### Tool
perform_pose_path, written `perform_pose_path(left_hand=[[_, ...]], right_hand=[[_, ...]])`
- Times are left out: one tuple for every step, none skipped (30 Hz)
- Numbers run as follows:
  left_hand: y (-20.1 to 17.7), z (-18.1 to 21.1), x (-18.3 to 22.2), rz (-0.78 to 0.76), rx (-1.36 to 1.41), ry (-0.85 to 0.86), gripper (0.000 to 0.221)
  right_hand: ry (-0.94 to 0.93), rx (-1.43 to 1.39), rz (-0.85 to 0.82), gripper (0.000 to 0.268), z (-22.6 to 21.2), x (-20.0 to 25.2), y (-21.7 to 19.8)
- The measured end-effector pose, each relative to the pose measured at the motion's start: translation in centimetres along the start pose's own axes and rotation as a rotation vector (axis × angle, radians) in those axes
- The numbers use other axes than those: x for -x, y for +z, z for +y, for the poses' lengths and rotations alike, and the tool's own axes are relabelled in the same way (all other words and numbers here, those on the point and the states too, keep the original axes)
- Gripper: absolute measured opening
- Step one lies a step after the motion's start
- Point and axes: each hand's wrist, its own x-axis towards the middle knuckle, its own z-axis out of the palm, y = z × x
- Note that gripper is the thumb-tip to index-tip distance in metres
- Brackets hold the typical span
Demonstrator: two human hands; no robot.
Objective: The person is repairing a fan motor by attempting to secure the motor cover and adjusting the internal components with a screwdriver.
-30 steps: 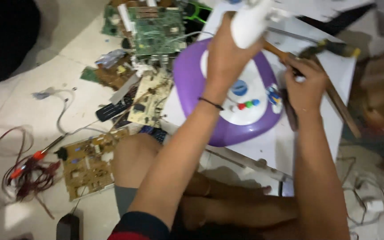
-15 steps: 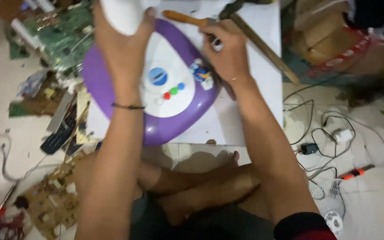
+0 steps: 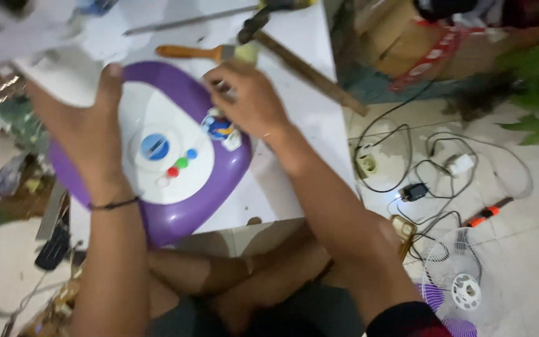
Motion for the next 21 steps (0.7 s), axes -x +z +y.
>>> perform_pose_path(left_hand=[[0.0, 0.1, 0.0, -0.004, 0.019, 0.015, 0.061], [0.0, 0.3, 0.0, -0.005, -0.011, 0.049, 0.06], [-0.2, 0.3, -0.1, -0.001, -0.046, 0.081, 0.061], [-0.1, 0.9, -0.2, -0.001, -0.031, 0.096, 0.061], [-0.2, 1.4, -0.3, -0.006, -0.022, 0.106, 0.056], [-0.4, 2.0, -0.3, -0.01, -0.011, 0.117, 0.051], [-0.2, 2.2, -0.3, -0.007, -0.004, 0.129, 0.051], [-0.1, 2.3, -0.2, -0.003, 0.014, 0.104, 0.051], [-0.3, 2.4, -0.4, 0.005, 0.024, 0.084, 0.05], [-0.1, 2.4, -0.5, 0.013, 0.024, 0.1, 0.05], [-0.1, 2.5, -0.5, 0.02, 0.021, 0.059, 0.051], [-0.2, 2.5, -0.5, 0.027, 0.018, 0.019, 0.053], [-0.1, 2.0, -0.5, 0.042, 0.012, 0.029, 0.053], [0.0, 1.4, -0.5, 0.047, -0.044, 0.003, 0.051], [-0.3, 0.9, -0.7, 0.064, -0.105, -0.022, 0.049], [-0.4, 1.7, -0.8, 0.091, -0.116, -0.011, 0.049], [-0.5, 2.6, -1.0, 0.078, -0.014, -0.128, 0.062], [-0.5, 3.5, -1.2, 0.063, 0.091, -0.241, 0.076], [-0.1, 1.5, -0.8, 0.089, 0.082, -0.23, 0.076], [0.2, -0.4, -0.4, 0.085, 0.03, -0.163, 0.071], [0.3, -2.5, -0.2, 0.087, -0.028, -0.099, 0.068]], right_hand=[[0.003, 0.018, 0.016, 0.013, -0.2, 0.1, -0.1], [0.004, 0.001, -0.024, 0.014, -0.3, 0.1, -0.1], [0.0, -0.02, -0.066, 0.015, -0.6, -0.1, 0.0], [0.0, -0.006, -0.052, 0.015, -0.8, -0.1, -0.5], [0.041, 0.002, -0.092, 0.018, -1.1, -0.1, -0.9], [0.082, 0.009, -0.131, 0.021, -1.4, -0.1, -1.2], [0.078, 0.018, -0.119, 0.021, -1.5, 0.0, -1.6], [0.088, 0.001, -0.108, 0.02, -1.7, 0.0, -2.0], [0.091, -0.022, -0.095, 0.018, -2.0, -0.2, -2.0], [0.079, -0.021, -0.082, 0.018, -1.8, -0.2, -2.2], [0.091, -0.032, -0.09, 0.019, -1.8, -0.2, -2.3], [0.103, -0.043, -0.097, 0.02, -1.9, -0.3, -2.2], [0.084, -0.046, -0.093, 0.02, -1.8, -0.1, -2.3], [0.094, -0.063, -0.074, 0.023, -1.7, -0.1, -2.3], [0.093, -0.084, -0.057, 0.026, -1.8, -0.3, -2.1], [0.064, -0.09, -0.055, 0.026, -1.7, -0.2, -2.1], [0.108, -0.071, -0.096, 0.022, -1.4, -0.3, -2.1], [0.152, -0.051, -0.136, 0.021, -1.2, -0.4, -2.1], [0.123, -0.057, -0.134, 0.021, -1.4, -0.4, -2.3], [0.158, -0.057, -0.15, 0.021, -1.7, -0.4, -2.4], [0.187, -0.06, -0.171, 0.022, -2.0, -0.7, -2.4]])
